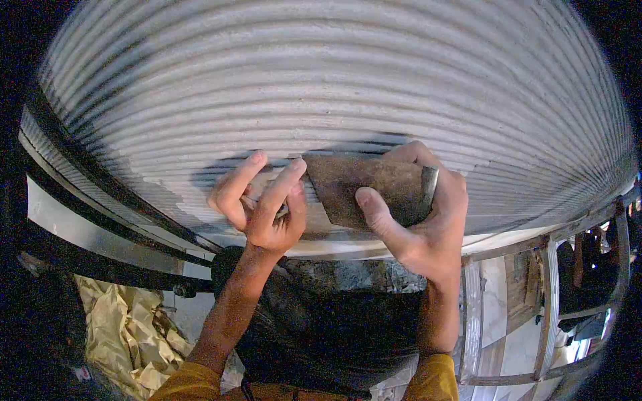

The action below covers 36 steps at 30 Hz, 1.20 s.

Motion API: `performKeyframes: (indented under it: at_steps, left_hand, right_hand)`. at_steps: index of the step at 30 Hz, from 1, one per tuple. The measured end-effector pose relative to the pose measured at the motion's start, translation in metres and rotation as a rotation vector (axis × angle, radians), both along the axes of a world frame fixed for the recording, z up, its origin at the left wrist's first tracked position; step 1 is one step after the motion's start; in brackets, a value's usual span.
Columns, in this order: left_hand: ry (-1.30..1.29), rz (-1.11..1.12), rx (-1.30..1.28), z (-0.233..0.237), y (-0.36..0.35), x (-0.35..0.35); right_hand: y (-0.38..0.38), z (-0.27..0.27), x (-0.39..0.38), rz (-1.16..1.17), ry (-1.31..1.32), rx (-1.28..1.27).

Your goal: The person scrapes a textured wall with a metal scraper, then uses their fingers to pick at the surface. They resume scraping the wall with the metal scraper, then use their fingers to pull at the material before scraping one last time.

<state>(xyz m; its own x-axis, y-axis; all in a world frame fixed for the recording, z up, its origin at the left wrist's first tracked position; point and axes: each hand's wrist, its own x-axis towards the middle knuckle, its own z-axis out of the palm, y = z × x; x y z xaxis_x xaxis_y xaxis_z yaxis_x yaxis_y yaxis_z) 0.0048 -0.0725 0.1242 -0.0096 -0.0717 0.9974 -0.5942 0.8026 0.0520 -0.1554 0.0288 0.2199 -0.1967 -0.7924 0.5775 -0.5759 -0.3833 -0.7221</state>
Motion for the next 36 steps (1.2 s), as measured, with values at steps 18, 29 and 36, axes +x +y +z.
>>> performKeyframes:
  at_steps: [18,29,36]
  left_hand:
    - [-0.024,0.036,-0.001,0.0,0.001,0.0]
    - [0.071,-0.123,-0.034,-0.009,-0.006,0.0]
    - [-0.01,0.011,-0.021,-0.004,-0.002,0.001]
  right_hand:
    - [-0.002,-0.005,-0.004,-0.004,-0.008,-0.021]
    - [0.003,0.002,-0.006,0.046,0.086,-0.036]
    - [0.003,0.014,-0.005,-0.023,0.114,0.027]
